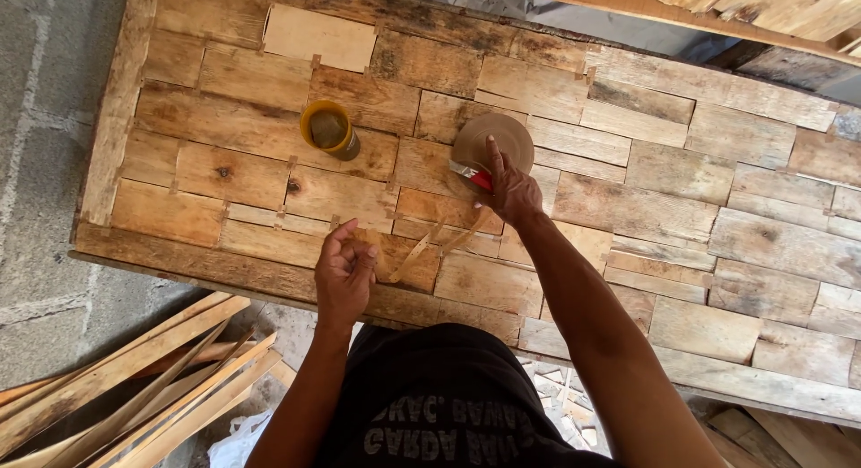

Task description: Applying thin wood strips and adhesive to a wood mosaic surface.

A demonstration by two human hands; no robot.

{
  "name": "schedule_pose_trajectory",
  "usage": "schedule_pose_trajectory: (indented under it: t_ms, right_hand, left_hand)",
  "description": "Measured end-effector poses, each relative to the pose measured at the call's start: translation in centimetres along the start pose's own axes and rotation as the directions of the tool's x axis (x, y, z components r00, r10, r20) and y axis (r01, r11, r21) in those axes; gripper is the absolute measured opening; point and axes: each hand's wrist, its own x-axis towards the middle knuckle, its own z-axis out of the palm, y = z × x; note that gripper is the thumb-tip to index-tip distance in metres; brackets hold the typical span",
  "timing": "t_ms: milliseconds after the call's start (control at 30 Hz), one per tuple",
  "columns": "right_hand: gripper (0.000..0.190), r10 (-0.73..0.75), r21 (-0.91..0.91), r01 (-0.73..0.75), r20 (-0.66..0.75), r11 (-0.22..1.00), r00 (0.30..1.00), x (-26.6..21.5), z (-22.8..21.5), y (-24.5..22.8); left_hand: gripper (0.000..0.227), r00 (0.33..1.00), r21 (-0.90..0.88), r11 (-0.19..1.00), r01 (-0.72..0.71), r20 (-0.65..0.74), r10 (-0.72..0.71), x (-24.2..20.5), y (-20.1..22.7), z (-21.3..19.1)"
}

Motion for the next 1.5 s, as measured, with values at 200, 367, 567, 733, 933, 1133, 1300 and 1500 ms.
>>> schedule_pose_trajectory:
  t_ms: [200,367,567,733,933,1133,1300,1500]
  right_hand:
    - [0.137,0.043,-0.027,-0.042,0.040,0.999,0.998,-0.1,-0.7,-0.7]
    - [0.126,0.036,-0.043,-0.033,0.055,0.998,0.998,0.1,-0.2,-0.2]
    - [0.105,-0.052,0.003,0.052,-0.045,0.999,0.998,-1.5,-0.6,0.9]
    - [0.102,-0.088,0.062,0.105,-0.233,0.993,0.968,-4.7,-2.3,4.0]
    - [0.095,0.133,0.173,-0.079,-0.334,0.982,0.933,-10.0,-5.0,13.1]
    - [0.095,0.406,0.174,-0.367,-0.351,0.914,0.844,-15.1,-7.5,23.1]
    - [0.099,0.558,0.189,-0.527,-0.359,0.829,0.748,-17.5,-7.4,29.2]
    - [0.099,0.564,0.171,-0.544,-0.385,0.821,0.731,-18.3,-6.2,32.1]
  left_hand:
    - [0.054,0.999,-0.064,0.997,-0.051,-0.021,0.050,-0.1,1.8,-0.4]
    - [0.054,0.997,-0.073,0.994,-0.082,-0.017,0.081,-0.5,2.7,-0.4]
    - [0.054,0.997,-0.008,0.997,-0.079,-0.022,0.079,-1.5,3.9,0.1]
    - [0.053,0.996,0.018,0.997,-0.079,-0.025,0.080,-2.1,4.2,0.4]
    - [0.049,0.991,0.019,0.995,-0.102,-0.084,0.103,-2.7,4.6,0.2]
    - [0.048,0.975,0.006,0.987,-0.162,-0.154,0.161,-3.7,5.5,-0.2]
    - [0.048,0.961,0.082,0.984,-0.161,-0.213,0.175,-4.5,5.3,-0.2]
    - [0.048,0.958,0.051,0.984,-0.173,-0.222,0.180,-5.4,4.6,0.2]
